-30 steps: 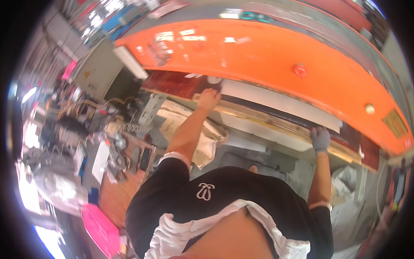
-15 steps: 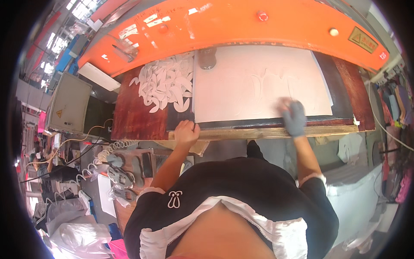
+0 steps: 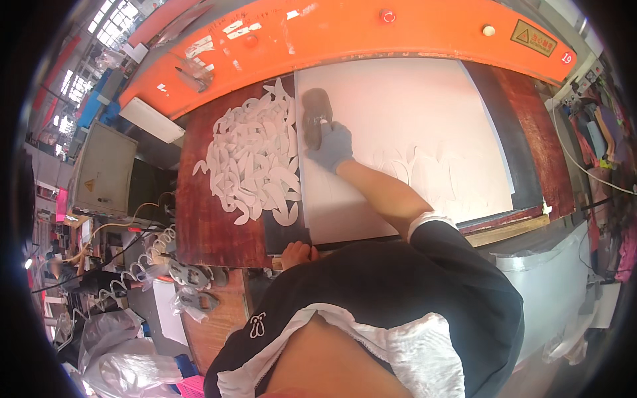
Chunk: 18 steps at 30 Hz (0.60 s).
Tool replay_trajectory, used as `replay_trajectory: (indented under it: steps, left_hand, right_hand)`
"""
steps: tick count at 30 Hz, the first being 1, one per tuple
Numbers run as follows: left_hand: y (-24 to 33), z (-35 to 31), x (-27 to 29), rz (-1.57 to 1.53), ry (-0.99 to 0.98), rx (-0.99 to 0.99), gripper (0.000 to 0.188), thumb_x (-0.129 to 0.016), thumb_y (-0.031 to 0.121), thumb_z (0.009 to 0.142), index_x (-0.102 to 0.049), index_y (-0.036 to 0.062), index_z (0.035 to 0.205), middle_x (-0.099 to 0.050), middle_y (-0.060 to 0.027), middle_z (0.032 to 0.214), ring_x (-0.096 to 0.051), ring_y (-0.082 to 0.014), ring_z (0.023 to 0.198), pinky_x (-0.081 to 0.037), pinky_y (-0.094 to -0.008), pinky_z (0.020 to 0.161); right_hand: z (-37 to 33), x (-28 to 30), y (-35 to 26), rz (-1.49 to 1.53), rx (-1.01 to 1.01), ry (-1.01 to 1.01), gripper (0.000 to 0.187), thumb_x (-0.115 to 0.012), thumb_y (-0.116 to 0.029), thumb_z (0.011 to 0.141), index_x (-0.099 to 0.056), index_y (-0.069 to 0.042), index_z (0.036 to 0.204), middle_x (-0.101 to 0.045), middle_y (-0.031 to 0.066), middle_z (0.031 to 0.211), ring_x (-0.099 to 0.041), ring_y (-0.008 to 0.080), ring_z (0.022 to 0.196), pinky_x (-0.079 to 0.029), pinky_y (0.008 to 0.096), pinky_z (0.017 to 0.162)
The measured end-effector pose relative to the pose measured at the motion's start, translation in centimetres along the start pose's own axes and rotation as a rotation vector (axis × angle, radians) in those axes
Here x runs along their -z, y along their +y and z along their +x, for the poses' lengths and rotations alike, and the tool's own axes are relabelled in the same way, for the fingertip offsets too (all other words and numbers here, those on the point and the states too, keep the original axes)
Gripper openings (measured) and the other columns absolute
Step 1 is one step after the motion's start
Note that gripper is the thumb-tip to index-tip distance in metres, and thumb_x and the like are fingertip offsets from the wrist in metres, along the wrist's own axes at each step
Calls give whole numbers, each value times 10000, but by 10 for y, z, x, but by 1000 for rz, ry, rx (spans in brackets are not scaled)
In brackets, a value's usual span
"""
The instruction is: The person places a sheet of white material on a hydraulic cutting machine, operates the press to cut a pattern, then removes the cut pieces and scrap. They repeat the cycle with additional sheets, collecting the cut pieces into a pink basket.
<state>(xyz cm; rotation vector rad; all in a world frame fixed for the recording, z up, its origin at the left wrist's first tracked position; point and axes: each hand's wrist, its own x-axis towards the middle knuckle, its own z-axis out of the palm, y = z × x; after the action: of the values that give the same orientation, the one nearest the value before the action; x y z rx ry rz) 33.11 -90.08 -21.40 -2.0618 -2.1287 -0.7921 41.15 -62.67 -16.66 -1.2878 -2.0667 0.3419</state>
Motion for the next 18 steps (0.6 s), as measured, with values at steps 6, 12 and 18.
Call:
replay_trajectory:
  steps: [6,12,18]
  left_hand:
    - [1,-6,1,-48,9,-2,202,-636,120,661,-463,87,563,-459,-63,620,-495,-264,621,-385,-401,521]
    - [0,-2,3,-60,23,-31,208,-631,118,669,-456,84,563,-453,-66,618,-487,-268,614,-380,-401,519]
    - [-1,-7,0,-34,31,-31,222,-628,114,669,-440,83,555,-445,-67,607,-484,-268,604,-378,-400,511]
  right_hand:
    - [15,40,45,666,-349,-78,592,-714,-359,626,-544,7,1059,-580,203,921,-560,329,876,-457,402,760]
    - [-4,38,63,1,28,40,697,-746,-342,587,-492,-5,1141,-537,210,1049,-528,358,953,-450,406,826]
    - [-5,26,66,-24,44,126,727,-749,-355,578,-481,-3,1156,-533,203,1056,-520,359,963,-441,418,840]
